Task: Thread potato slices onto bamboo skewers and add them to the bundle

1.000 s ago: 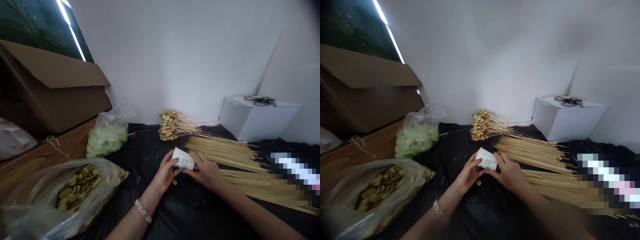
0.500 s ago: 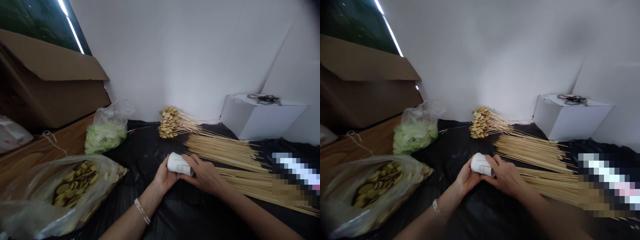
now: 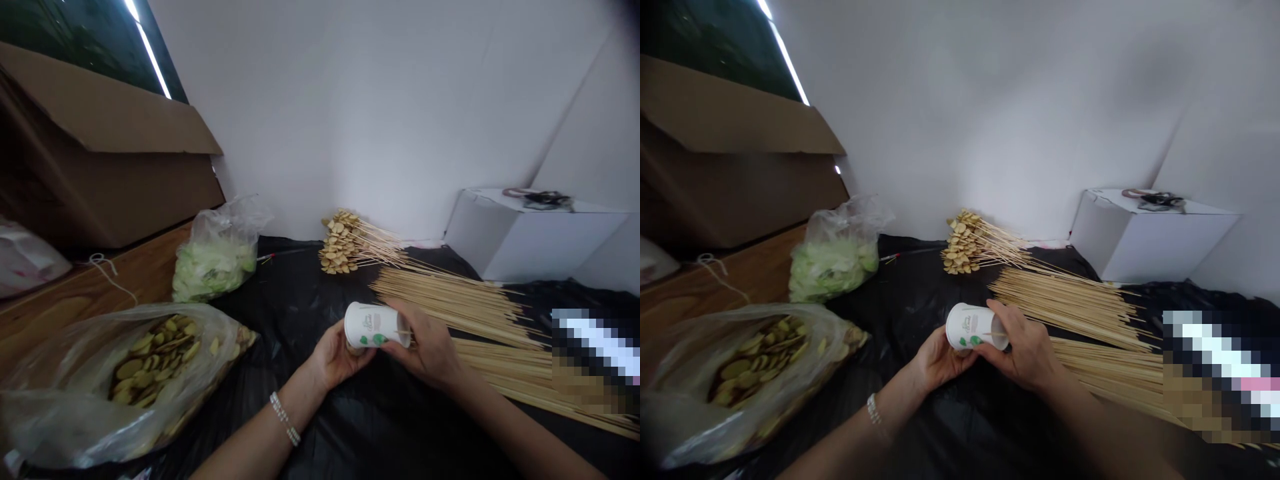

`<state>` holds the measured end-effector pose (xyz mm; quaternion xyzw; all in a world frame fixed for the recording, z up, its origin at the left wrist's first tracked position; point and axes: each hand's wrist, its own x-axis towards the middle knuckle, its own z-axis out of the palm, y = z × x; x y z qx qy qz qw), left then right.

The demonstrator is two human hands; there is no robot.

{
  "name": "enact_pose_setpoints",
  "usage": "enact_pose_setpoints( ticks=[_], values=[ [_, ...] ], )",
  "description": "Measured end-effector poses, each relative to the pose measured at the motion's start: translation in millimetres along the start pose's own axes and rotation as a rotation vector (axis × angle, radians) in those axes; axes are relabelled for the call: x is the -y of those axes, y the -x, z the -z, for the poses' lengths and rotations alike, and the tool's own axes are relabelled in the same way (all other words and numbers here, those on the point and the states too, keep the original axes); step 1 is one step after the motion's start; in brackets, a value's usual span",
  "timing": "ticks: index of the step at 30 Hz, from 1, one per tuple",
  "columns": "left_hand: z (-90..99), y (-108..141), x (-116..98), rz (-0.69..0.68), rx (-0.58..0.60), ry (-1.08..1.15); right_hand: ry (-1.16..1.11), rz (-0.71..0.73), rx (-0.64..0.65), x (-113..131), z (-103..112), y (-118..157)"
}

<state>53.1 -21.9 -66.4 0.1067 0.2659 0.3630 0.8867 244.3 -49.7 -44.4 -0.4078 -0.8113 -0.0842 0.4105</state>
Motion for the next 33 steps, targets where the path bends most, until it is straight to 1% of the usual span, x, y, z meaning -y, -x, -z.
enact_pose_setpoints(
  ticks=[3,6,8,11,13,17,19,20,23,26,29,33],
  values=[
    [-1.3,1.8,-1.5,0.1,-0.017,0.039,-0.013,-0.034,-0.024,-4.1,2.2,-0.2],
    [-3.0,4.6,-4.6,0.225,0.029,0.098,-0.001,-0.068,-0.015,-8.2,1.7,0.3],
    [-4.4,7.1,-6.3,0.264,0.063,0.134,0.002,-0.09,-0.023,-10.2,0.6,0.9],
    [-7.0,11.4,-7.7,0.255,0.087,0.144,0.009,-0.106,-0.042,-11.0,-1.5,2.0],
    [-8.5,14.0,-7.8,0.229,0.082,0.126,0.016,-0.096,-0.045,-10.2,-3.2,2.7],
    [-9.1,15.0,-7.6,0.194,0.024,0.08,0.042,-0.002,0.028,-8.8,-7.6,3.4],
    [-8.2,13.1,-8.9,0.096,-0.057,0.038,0.095,0.029,0.078,-9.7,-9.3,3.4],
    [-7.6,11.9,-10.3,0.014,-0.113,0.004,0.13,0.025,0.093,-10.5,-9.8,3.4],
    [-4.7,9.2,-18.6,-0.296,-0.278,-0.144,0.236,0.011,0.106,-13.5,-10.4,3.6],
    [1.1,10.6,-32.1,-0.576,-0.363,-0.319,0.313,0.02,0.128,-14.4,-12.1,3.7],
    [8.7,15.7,-47.9,-0.754,-0.468,-0.454,0.343,-0.002,0.161,-13.6,-16.4,3.5],
    [16.2,24.3,-67.1,-0.917,-0.652,-0.578,0.34,-0.031,0.18,-14.9,-21.7,3.7]
  ],
)
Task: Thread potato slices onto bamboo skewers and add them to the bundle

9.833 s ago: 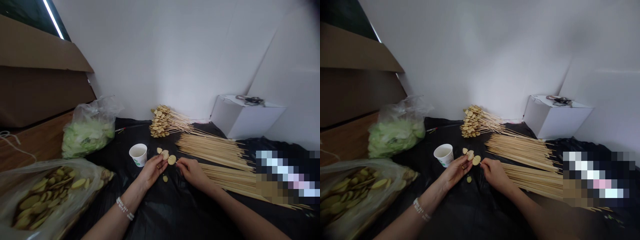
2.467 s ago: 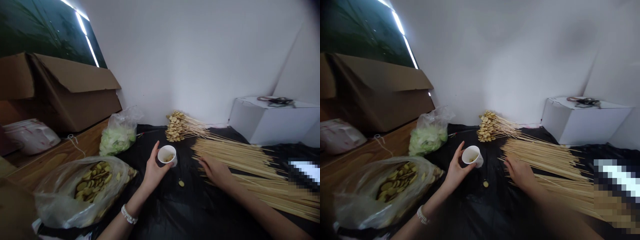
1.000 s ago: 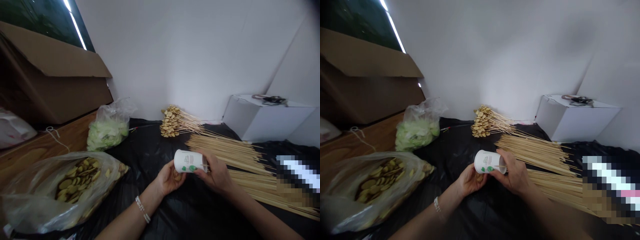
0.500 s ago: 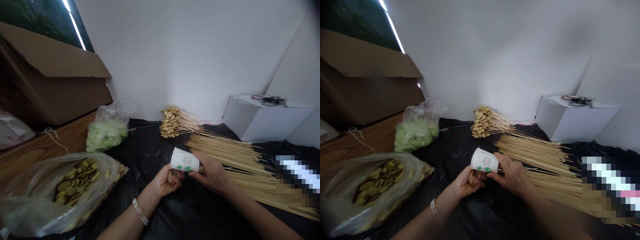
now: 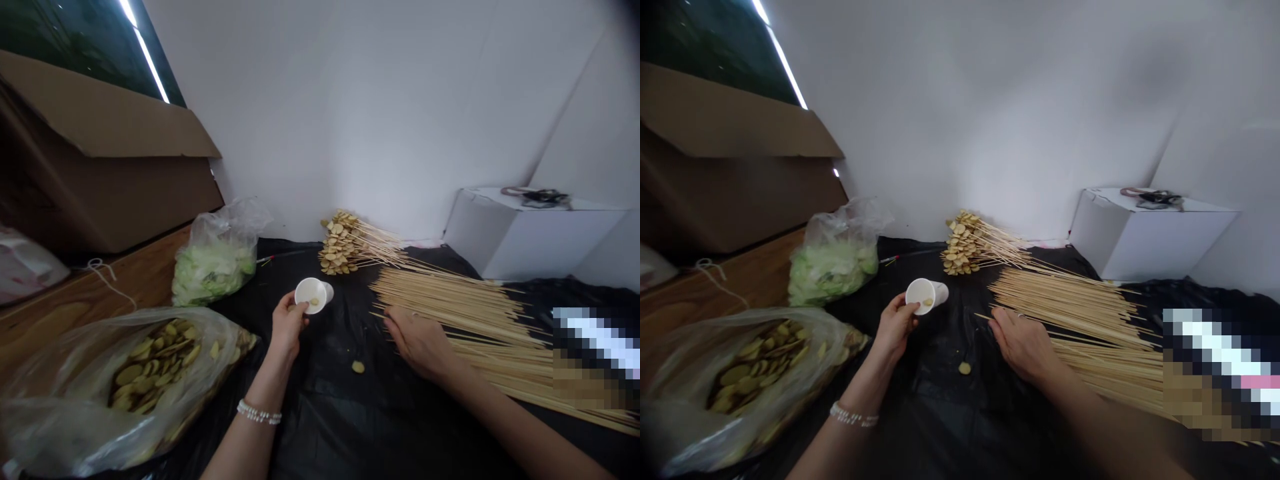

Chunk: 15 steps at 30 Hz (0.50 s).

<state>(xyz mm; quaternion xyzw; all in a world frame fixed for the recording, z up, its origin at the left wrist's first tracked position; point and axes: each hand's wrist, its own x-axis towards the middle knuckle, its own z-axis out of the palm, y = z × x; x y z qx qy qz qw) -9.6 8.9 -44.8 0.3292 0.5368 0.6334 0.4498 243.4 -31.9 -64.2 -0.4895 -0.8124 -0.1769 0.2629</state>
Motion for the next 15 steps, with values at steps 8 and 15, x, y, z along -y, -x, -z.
enact_pose_setpoints(
  ticks=[8,15],
  values=[
    [11.6,-9.4,-7.2,0.029,-0.033,-0.083,-0.021,0.008,-0.007,-1.4,-0.7,0.5],
    [11.9,-6.1,-11.9,0.012,-0.022,-0.11,-0.045,-0.009,0.027,-1.5,-1.1,0.8]
  ],
)
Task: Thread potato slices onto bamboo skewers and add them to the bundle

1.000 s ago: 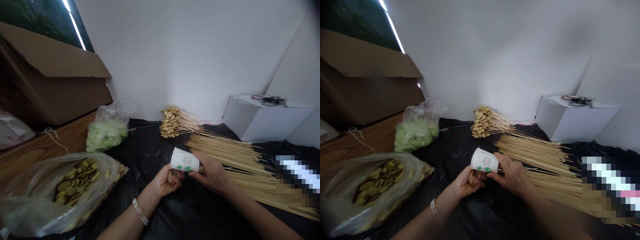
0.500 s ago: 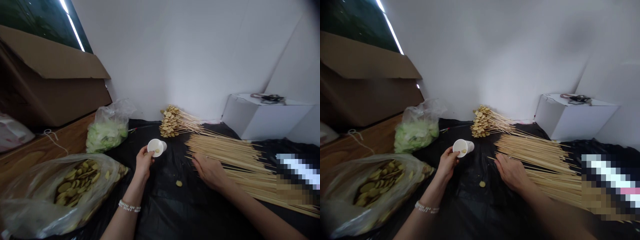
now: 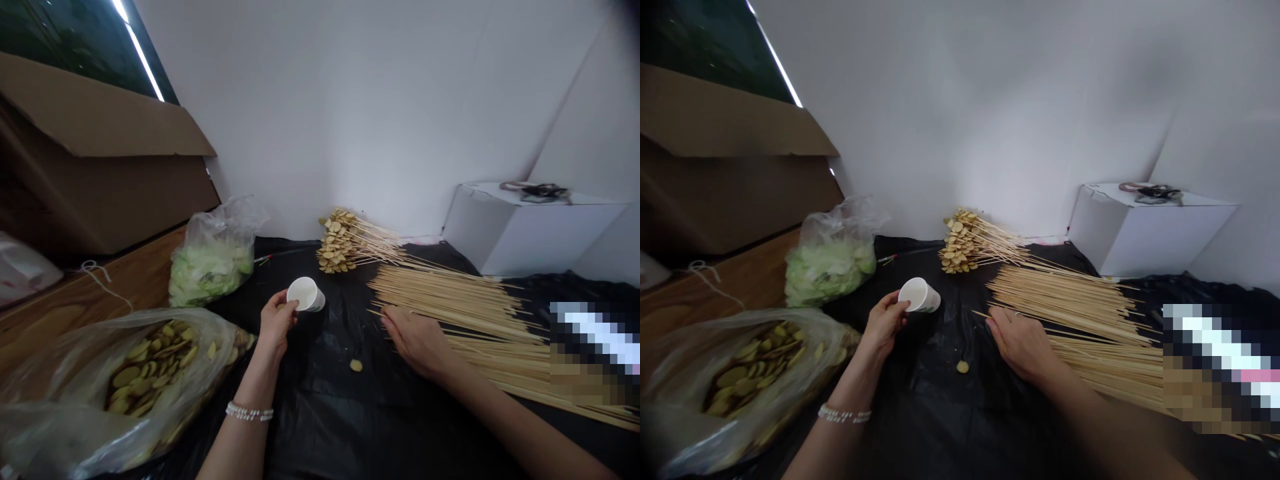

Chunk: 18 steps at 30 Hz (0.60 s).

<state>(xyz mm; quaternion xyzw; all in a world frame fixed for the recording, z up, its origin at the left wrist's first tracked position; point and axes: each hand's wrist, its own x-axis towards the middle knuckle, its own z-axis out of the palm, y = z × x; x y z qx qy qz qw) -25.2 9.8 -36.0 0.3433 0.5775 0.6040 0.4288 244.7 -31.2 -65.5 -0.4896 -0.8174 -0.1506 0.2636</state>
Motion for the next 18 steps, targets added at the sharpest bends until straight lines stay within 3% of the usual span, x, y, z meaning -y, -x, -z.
enact_pose_setpoints(
  ticks=[9,14,18],
  values=[
    [4.4,-3.6,-2.8,-0.049,-0.012,0.122,-0.028,-0.018,0.036,-0.9,-1.1,0.3],
    [-0.1,1.7,-10.4,-0.2,-0.1,0.258,-0.029,-0.025,0.041,-1.9,1.0,-0.1],
    [-13.1,19.3,-12.9,-0.25,0.007,0.311,0.051,0.007,0.013,-0.6,4.1,-1.2]
  ],
)
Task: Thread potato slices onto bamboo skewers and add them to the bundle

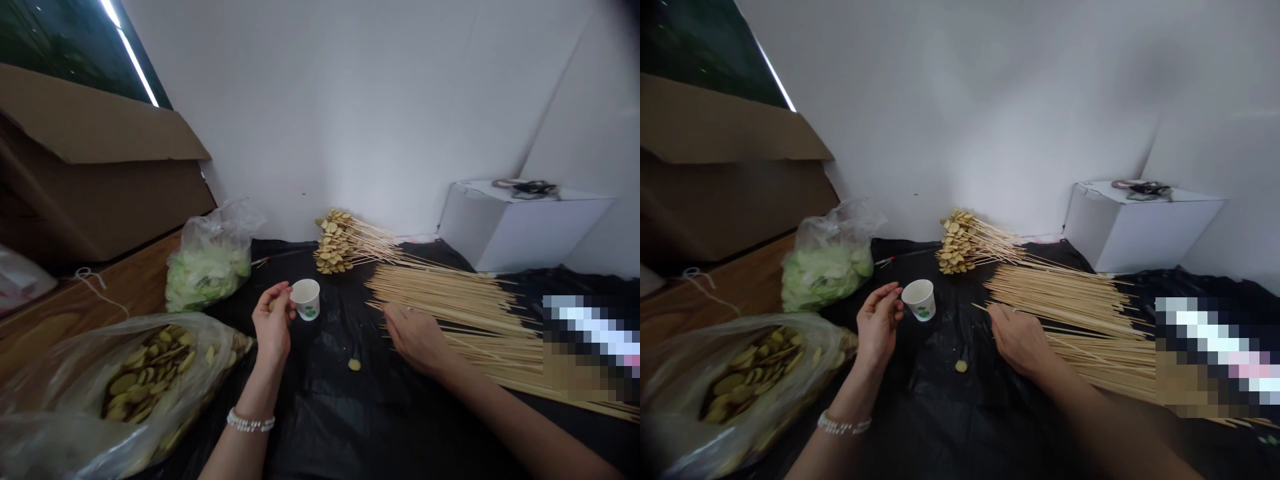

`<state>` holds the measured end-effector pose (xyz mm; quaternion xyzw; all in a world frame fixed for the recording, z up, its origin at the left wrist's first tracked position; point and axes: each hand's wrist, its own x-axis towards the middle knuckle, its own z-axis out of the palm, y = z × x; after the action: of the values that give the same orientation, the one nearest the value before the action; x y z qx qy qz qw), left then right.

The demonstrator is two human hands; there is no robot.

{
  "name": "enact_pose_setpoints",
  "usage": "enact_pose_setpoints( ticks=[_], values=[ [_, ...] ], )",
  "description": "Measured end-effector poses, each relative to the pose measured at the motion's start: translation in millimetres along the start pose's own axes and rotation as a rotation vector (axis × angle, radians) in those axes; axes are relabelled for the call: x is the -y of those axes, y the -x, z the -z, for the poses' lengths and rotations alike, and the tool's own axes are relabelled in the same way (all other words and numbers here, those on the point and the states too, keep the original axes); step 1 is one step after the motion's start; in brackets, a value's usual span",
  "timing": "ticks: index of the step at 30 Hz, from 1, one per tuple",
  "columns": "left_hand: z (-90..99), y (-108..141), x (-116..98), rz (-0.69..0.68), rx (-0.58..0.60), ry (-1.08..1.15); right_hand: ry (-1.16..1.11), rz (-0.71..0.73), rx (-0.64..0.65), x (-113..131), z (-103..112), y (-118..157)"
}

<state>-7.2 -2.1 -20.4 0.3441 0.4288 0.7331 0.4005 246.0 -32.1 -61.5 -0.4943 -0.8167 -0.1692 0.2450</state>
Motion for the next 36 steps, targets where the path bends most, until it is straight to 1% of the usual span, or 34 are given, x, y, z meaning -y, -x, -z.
enact_pose_setpoints(
  ticks=[2,4,6,7,8,11,14,18,21,23,25,26,28,31,33,34,36],
  values=[
    [-9.2,13.6,4.8,0.093,0.136,0.017,0.039,0.02,-0.006,2.1,2.1,-0.2],
    [-17.6,27.7,12.3,0.286,0.302,0.017,0.055,0.042,-0.006,4.4,3.7,0.1],
    [-23.0,38.7,19.4,0.478,0.438,-0.008,0.059,0.063,0.002,5.8,4.2,0.9],
    [-24.0,42.3,22.1,0.522,0.489,-0.047,0.058,0.068,0.009,6.0,3.9,1.4],
    [-23.9,44.4,23.8,0.533,0.545,-0.113,0.055,0.068,0.017,5.8,3.2,1.8],
    [-17.6,43.2,24.1,0.46,0.743,-0.374,0.033,0.055,0.033,3.4,-0.5,2.4],
    [-8.2,36.9,22.6,0.381,0.928,-0.51,0.013,0.036,0.045,0.5,-4.0,2.1],
    [-0.6,34.0,26.9,0.233,1.083,-0.644,0.007,0.031,0.07,0.0,-4.8,1.7],
    [-0.2,36.8,30.9,0.072,1.149,-0.78,0.01,0.028,0.066,1.0,-4.2,1.7],
    [-1.3,38.7,31.4,-0.011,1.166,-0.839,0.005,0.025,0.062,1.3,-4.4,1.9],
    [-2.4,39.7,31.0,-0.041,1.16,-0.851,0.002,0.024,0.06,1.1,-5.1,2.1],
    [-2.8,39.7,31.2,-0.045,1.137,-0.842,0.0,0.027,0.06,0.9,-5.5,2.3],
    [-3.4,39.2,33.4,-0.059,1.053,-0.819,-0.006,0.036,0.06,0.4,-6.2,2.6],
    [-5.3,37.7,41.5,-0.041,0.882,-0.767,-0.012,0.039,0.057,0.0,-6.9,3.0],
    [-8.0,36.8,46.6,0.056,0.753,-0.674,-0.014,0.038,0.044,-0.2,-7.1,3.2],
    [-9.6,36.2,47.9,0.142,0.679,-0.597,-0.016,0.041,0.038,-0.1,-7.1,3.3],
    [-12.9,34.7,46.9,0.392,0.535,-0.359,-0.029,0.056,0.021,0.5,-6.7,3.6]
  ],
)
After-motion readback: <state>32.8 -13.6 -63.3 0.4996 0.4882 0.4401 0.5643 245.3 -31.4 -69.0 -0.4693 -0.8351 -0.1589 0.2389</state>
